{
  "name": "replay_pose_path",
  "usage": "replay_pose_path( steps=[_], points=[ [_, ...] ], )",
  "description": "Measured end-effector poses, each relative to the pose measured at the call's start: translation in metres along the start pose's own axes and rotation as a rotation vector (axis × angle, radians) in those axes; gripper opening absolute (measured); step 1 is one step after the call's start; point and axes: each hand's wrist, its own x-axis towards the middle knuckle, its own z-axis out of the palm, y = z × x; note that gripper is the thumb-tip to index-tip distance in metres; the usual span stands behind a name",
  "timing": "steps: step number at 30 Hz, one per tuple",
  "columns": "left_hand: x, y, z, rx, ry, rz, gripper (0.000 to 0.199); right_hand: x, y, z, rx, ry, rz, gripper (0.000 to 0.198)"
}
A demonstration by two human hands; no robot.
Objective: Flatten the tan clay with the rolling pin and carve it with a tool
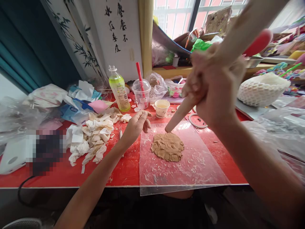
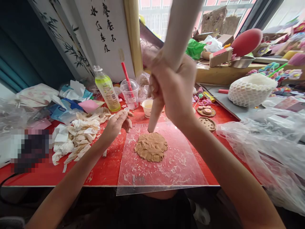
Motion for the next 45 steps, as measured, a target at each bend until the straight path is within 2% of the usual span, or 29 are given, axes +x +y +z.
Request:
replay_pose_path(
  steps=[2, 4, 6, 8, 10, 12, 15, 17, 18, 19, 21, 22, 26, 28, 33, 34, 38, 40, 42, 45],
  points=[
    [0.000, 0.000, 0.001, -0.001, -0.007, -0.006, 0.024, -0.003, 0.002, -0.003, -0.024, 0.030, 0.022, 0.040],
    [0.000, 0.002, 0.001, 0.012, -0.005, -0.017, 0.024, -0.016, 0.018, -0.006, -0.047, -0.052, 0.124, 0.038],
    [-0.001, 0.003, 0.002, 0.027, -0.003, -0.029, 0.024, -0.028, 0.037, -0.008, -0.059, -0.195, 0.265, 0.032],
    [-0.001, 0.005, 0.002, 0.035, -0.005, -0.035, 0.024, -0.031, 0.047, -0.010, -0.048, -0.207, 0.322, 0.029],
    [-0.002, 0.004, 0.002, 0.038, -0.013, -0.035, 0.024, -0.023, 0.041, -0.010, -0.006, -0.128, 0.275, 0.027],
    [-0.002, 0.001, 0.003, 0.064, -0.024, -0.040, 0.024, -0.008, 0.023, -0.009, 0.077, -0.049, 0.163, 0.030],
    [0.000, -0.010, 0.006, 0.222, -0.057, -0.072, 0.026, -0.001, 0.004, -0.011, 0.147, 0.023, 0.023, 0.035],
    [0.001, -0.019, 0.009, 0.374, -0.076, -0.080, 0.027, -0.013, 0.011, -0.013, 0.097, -0.004, 0.092, 0.033],
    [0.001, -0.024, 0.010, 0.436, -0.079, -0.074, 0.028, -0.021, 0.019, -0.014, 0.060, -0.035, 0.160, 0.030],
    [0.002, -0.027, 0.011, 0.484, -0.076, -0.064, 0.027, -0.030, 0.028, -0.016, 0.019, -0.142, 0.298, 0.028],
    [0.003, -0.032, 0.012, 0.547, -0.053, -0.042, 0.024, -0.040, 0.041, -0.020, -0.025, -0.184, 0.394, 0.027],
    [0.003, -0.034, 0.012, 0.581, -0.036, -0.031, 0.022, -0.040, 0.043, -0.022, -0.015, -0.165, 0.393, 0.026],
    [0.005, -0.041, 0.012, 0.690, -0.004, -0.011, 0.015, -0.021, 0.023, -0.026, 0.110, 0.009, 0.169, 0.027],
    [0.005, -0.045, 0.012, 0.717, -0.015, -0.017, 0.016, -0.020, 0.017, -0.028, 0.129, 0.034, 0.117, 0.030],
    [0.006, -0.052, 0.013, 0.762, -0.013, -0.043, 0.015, -0.048, 0.030, -0.034, 0.045, -0.113, 0.403, 0.029],
    [0.006, -0.052, 0.013, 0.769, -0.009, -0.043, 0.015, -0.048, 0.030, -0.035, 0.052, -0.112, 0.407, 0.029],
    [0.007, -0.054, 0.014, 0.785, -0.004, -0.038, 0.016, -0.034, 0.012, -0.034, 0.120, 0.019, 0.175, 0.030],
    [0.007, -0.054, 0.014, 0.790, -0.005, -0.039, 0.016, -0.033, 0.010, -0.032, 0.138, 0.058, 0.134, 0.030],
    [0.007, -0.054, 0.014, 0.796, -0.003, -0.043, 0.016, -0.042, 0.018, -0.031, 0.119, 0.008, 0.218, 0.026],
    [0.007, -0.054, 0.014, 0.807, -0.002, -0.051, 0.016, -0.055, 0.033, -0.028, 0.022, -0.143, 0.402, 0.026]
  ],
)
